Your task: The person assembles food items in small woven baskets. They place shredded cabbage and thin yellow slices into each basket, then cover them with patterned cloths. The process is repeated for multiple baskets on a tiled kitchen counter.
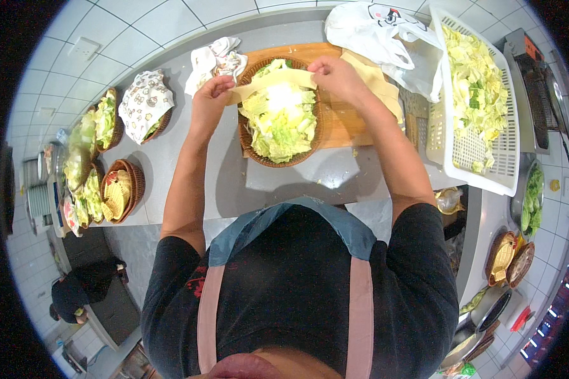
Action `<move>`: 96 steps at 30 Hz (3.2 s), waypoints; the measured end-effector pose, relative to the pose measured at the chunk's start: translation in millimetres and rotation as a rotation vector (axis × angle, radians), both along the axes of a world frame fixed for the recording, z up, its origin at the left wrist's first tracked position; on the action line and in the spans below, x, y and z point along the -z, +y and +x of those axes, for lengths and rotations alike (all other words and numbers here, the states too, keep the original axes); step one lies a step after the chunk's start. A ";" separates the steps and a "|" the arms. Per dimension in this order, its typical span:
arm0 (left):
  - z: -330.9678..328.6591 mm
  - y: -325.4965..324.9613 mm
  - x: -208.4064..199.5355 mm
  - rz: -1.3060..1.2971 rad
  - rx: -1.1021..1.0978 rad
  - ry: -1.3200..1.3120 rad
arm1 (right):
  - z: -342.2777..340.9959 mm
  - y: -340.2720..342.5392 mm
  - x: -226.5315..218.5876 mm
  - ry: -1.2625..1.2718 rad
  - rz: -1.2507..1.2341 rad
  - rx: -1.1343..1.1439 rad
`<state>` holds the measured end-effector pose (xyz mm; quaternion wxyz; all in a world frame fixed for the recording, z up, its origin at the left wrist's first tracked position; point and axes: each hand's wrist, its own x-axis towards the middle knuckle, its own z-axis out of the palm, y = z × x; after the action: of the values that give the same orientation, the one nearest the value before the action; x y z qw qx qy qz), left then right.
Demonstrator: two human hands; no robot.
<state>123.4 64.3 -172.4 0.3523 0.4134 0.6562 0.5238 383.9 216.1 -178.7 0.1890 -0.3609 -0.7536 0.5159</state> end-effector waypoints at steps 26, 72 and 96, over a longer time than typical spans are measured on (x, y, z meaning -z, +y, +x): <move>17.9 -13.9 28.5 -0.038 -0.159 -0.219 | 34.4 -10.0 20.9 -0.198 0.564 0.336; 27.1 -19.5 -26.5 -0.157 0.076 -0.185 | 30.5 -36.3 -21.8 0.083 -0.287 0.002; 16.2 -29.3 17.4 0.002 -0.080 0.414 | 99.8 -2.6 47.9 -0.374 0.358 0.591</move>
<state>139.6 35.1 -189.8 0.1883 0.4863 0.7299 0.4420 483.7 213.5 -226.6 0.2488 -0.6113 -0.7168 0.2249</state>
